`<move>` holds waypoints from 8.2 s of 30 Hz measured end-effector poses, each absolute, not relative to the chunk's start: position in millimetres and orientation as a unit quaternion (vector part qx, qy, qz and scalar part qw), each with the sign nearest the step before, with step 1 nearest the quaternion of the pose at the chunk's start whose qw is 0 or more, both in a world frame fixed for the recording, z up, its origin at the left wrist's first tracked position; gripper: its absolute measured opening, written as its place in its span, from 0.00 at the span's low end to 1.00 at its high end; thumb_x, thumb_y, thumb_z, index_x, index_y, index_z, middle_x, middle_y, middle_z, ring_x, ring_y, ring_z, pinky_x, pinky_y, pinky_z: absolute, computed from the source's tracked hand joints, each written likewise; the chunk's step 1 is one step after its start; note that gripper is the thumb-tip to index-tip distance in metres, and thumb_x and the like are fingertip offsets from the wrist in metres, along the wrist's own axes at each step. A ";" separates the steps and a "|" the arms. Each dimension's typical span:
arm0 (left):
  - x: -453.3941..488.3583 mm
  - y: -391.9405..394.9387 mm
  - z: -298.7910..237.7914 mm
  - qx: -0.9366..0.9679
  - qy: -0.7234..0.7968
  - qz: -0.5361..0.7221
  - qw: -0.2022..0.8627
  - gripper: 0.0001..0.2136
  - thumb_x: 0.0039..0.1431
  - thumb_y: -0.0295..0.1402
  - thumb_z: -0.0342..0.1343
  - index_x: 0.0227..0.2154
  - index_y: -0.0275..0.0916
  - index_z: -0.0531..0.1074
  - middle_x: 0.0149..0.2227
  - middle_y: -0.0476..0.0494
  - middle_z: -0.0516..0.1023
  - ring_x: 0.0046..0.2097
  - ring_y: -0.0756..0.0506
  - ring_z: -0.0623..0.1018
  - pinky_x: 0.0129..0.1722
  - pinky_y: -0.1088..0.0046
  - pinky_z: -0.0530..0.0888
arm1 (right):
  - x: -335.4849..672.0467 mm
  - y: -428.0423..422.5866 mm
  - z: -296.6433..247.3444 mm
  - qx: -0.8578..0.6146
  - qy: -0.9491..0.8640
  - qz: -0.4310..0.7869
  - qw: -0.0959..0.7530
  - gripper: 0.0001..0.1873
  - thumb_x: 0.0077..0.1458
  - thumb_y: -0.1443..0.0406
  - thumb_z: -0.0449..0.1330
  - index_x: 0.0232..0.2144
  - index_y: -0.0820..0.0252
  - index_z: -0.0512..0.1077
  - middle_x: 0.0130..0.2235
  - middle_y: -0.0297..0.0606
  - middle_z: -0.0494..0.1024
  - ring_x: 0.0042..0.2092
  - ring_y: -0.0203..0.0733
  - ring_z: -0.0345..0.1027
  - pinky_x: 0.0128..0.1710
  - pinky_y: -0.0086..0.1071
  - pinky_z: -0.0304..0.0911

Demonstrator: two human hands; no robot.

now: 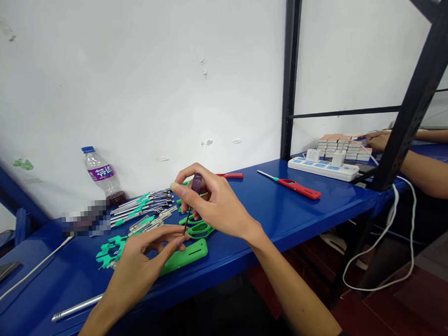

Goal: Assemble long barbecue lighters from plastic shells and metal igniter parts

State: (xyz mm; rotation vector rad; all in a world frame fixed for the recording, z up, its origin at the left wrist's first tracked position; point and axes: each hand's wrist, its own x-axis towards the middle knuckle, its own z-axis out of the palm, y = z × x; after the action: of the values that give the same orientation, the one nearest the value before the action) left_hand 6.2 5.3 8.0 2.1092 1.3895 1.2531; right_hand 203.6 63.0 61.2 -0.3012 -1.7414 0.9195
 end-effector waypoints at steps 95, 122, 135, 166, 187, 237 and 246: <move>23.2 17.5 -27.5 0.804 0.482 0.347 0.021 0.11 0.69 0.30 0.57 0.52 0.47 0.72 0.37 0.55 0.83 0.29 0.49 0.76 0.31 0.73 0.68 | 227.4 60.6 70.2 -0.214 -0.857 0.344 0.317 0.13 0.74 0.58 0.53 0.40 0.54 0.74 0.36 0.30 0.78 0.32 0.34 0.73 0.35 0.28 0.66; 23.9 19.8 -27.1 0.819 0.472 0.325 0.017 0.10 0.74 0.34 0.49 0.44 0.45 0.77 0.45 0.46 0.84 0.44 0.42 0.83 0.41 0.68 0.74 | 219.9 54.5 68.7 -0.296 -0.871 0.200 0.337 0.26 0.67 0.48 0.59 0.24 0.59 0.77 0.24 0.30 0.73 0.27 0.34 0.58 0.28 0.33 0.49; 25.0 18.5 -24.4 0.813 0.478 0.326 0.066 0.12 0.75 0.34 0.48 0.43 0.45 0.78 0.44 0.48 0.83 0.45 0.43 0.82 0.44 0.69 0.73 | 234.1 53.7 75.4 -0.254 -0.833 0.323 0.369 0.16 0.64 0.52 0.65 0.34 0.58 0.80 0.33 0.34 0.82 0.35 0.38 0.72 0.33 0.31 0.61; 24.5 19.5 -27.3 0.829 0.466 0.306 0.028 0.13 0.75 0.32 0.48 0.44 0.43 0.80 0.45 0.45 0.82 0.45 0.43 0.83 0.44 0.69 0.75 | 227.5 41.4 75.7 -0.342 -0.826 0.200 0.401 0.16 0.60 0.53 0.69 0.27 0.56 0.78 0.31 0.31 0.80 0.31 0.36 0.69 0.31 0.33 0.56; 24.2 18.1 -28.9 0.823 0.481 0.299 0.042 0.12 0.75 0.32 0.48 0.45 0.44 0.79 0.47 0.46 0.81 0.47 0.42 0.82 0.47 0.67 0.75 | 230.3 40.3 76.7 -0.334 -0.828 0.266 0.364 0.13 0.62 0.52 0.67 0.38 0.53 0.75 0.26 0.27 0.76 0.28 0.35 0.68 0.27 0.30 0.55; 24.8 20.6 -25.9 0.825 0.501 0.258 0.034 0.15 0.76 0.33 0.44 0.45 0.46 0.78 0.48 0.46 0.81 0.48 0.42 0.82 0.46 0.68 0.75 | 227.7 60.0 68.6 -0.295 -0.787 0.377 0.388 0.20 0.56 0.50 0.71 0.31 0.56 0.70 0.24 0.28 0.73 0.25 0.34 0.65 0.23 0.26 0.57; 26.0 19.9 -22.7 0.826 0.496 0.264 0.043 0.16 0.76 0.32 0.44 0.43 0.45 0.78 0.46 0.45 0.81 0.46 0.42 0.82 0.44 0.68 0.75 | 229.1 53.6 74.9 -0.254 -0.806 0.412 0.342 0.18 0.64 0.48 0.63 0.37 0.57 0.76 0.26 0.30 0.75 0.26 0.35 0.68 0.27 0.29 0.64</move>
State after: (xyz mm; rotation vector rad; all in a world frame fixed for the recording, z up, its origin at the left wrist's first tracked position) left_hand 26.0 19.9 -22.7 2.5258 1.5183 0.8066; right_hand 229.1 53.6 74.9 -0.6604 -2.0959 1.0705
